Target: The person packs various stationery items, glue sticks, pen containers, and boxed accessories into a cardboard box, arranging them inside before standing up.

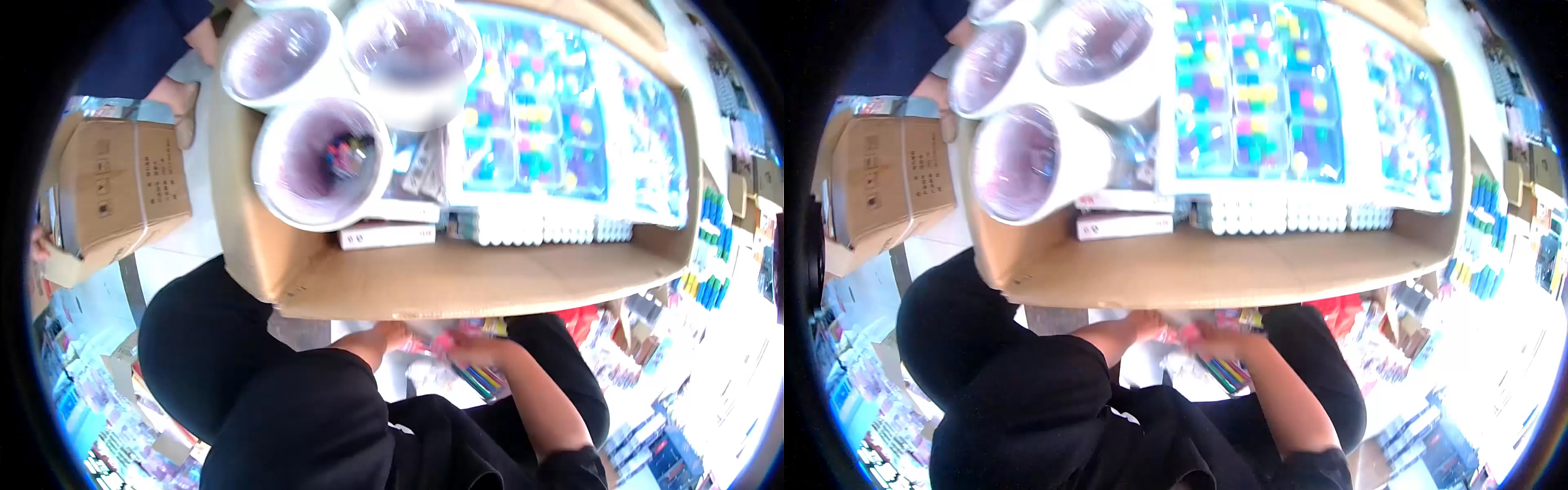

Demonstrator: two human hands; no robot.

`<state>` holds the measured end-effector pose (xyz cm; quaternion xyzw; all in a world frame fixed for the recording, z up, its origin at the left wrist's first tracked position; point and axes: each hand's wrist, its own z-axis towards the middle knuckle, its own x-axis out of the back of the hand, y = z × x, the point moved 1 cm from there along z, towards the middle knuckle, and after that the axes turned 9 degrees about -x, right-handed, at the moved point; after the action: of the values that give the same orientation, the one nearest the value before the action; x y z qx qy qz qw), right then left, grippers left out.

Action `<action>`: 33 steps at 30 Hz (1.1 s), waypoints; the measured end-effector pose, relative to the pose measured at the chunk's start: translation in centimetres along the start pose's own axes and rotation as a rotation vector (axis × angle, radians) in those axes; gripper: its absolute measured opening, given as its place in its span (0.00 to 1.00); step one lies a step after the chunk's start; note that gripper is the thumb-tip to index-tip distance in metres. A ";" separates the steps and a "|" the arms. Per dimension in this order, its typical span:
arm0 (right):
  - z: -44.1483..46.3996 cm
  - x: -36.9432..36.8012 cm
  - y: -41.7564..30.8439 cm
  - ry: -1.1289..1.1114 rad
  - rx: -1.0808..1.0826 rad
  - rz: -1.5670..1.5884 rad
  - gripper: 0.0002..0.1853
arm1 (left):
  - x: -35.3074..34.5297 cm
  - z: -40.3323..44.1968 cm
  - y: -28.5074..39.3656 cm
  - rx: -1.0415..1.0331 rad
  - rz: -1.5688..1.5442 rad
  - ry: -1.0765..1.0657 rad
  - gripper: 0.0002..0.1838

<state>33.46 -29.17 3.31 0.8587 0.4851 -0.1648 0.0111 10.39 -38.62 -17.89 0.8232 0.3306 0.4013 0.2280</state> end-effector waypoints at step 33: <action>-28.0 8.6 -32.8 1.587 -0.133 -1.502 0.38 | 26.7 -28.7 13.8 0.150 0.066 0.306 0.20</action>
<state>17.73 0.34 31.88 0.2034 0.7620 0.4971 -0.3617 4.38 -25.38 21.00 0.7777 0.3633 0.5032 0.0996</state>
